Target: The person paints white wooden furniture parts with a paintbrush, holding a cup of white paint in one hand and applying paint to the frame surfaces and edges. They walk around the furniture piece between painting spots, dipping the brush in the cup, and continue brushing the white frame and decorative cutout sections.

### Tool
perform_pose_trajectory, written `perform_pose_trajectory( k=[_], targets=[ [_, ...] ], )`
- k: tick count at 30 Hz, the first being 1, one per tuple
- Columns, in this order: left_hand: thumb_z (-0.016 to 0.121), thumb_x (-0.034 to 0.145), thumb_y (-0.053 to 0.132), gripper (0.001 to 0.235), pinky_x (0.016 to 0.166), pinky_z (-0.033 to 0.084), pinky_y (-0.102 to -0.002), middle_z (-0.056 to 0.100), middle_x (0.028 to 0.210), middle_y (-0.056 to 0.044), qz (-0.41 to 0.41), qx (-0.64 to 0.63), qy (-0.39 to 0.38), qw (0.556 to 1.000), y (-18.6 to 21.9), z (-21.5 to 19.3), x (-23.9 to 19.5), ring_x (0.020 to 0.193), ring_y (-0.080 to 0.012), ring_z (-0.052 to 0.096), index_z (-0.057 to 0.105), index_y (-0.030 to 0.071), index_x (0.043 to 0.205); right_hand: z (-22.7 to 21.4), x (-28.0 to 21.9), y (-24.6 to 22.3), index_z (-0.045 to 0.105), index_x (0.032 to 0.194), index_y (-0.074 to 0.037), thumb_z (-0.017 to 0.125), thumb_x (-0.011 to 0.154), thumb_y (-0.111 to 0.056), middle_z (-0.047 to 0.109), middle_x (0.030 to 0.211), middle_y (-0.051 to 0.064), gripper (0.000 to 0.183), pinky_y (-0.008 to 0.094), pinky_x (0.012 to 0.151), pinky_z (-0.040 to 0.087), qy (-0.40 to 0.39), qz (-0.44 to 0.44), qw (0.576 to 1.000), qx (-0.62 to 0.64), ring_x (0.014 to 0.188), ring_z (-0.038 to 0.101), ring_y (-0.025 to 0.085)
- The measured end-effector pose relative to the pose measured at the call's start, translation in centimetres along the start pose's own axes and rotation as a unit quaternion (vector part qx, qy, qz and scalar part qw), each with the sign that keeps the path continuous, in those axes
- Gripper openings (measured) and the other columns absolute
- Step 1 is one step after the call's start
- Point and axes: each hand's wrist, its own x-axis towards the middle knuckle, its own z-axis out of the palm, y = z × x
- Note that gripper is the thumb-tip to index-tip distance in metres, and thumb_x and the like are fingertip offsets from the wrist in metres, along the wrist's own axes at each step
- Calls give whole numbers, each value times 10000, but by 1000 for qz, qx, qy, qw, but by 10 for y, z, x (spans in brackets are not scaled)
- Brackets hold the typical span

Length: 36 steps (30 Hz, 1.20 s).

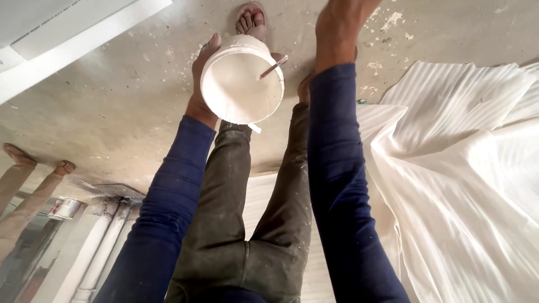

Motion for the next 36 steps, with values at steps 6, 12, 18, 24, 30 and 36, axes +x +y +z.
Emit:
perform_pose_trajectory(
  k=[6,12,18,24,30,36],
  targets=[
    [547,970,626,921,988,626,-396,616,1363,-403,-163,-84,-235,955,73,112,-58,1158,-364,722,409,-34,1596,-13,-32,2,332,1533,-48,657,983,-422,525,1408,134,740,383,834,667,69,153,978,126,1075,708,273],
    [525,977,636,941,1038,577,-464,534,1456,-398,-184,-168,-299,921,51,109,-65,1259,-426,630,267,48,1665,-122,-146,33,263,1573,38,860,939,-406,438,1563,221,978,368,1045,548,-82,155,977,-125,1352,553,277],
    [532,1023,525,825,1010,581,-339,644,1340,-320,-178,-211,-276,921,39,102,-85,1178,-318,677,374,-46,1597,-226,-230,-20,334,1459,88,1032,624,-324,439,1479,241,1163,444,1093,414,-329,319,799,-389,1380,438,340],
    [697,1071,338,389,779,575,-318,712,994,-101,-97,-247,-111,958,-58,45,-66,890,-161,665,661,-26,1206,-267,-171,-33,465,1405,28,843,807,-164,604,1404,197,734,405,1066,513,-266,82,833,-478,1304,603,301],
    [651,1047,319,286,776,586,-290,704,949,-59,-10,-284,-75,956,-86,58,-81,860,-127,672,677,41,1108,-181,-102,-102,522,1420,-23,470,1150,-89,724,1315,122,283,348,869,572,-251,-78,845,-466,1096,729,229],
    [656,1056,303,280,773,578,-291,709,967,-63,-50,-362,-34,930,-104,63,-97,871,-133,676,673,33,1130,-116,-75,-148,510,1471,-17,429,1196,-159,723,1169,108,320,363,924,615,-259,-189,865,-387,1045,725,227]
  ],
)
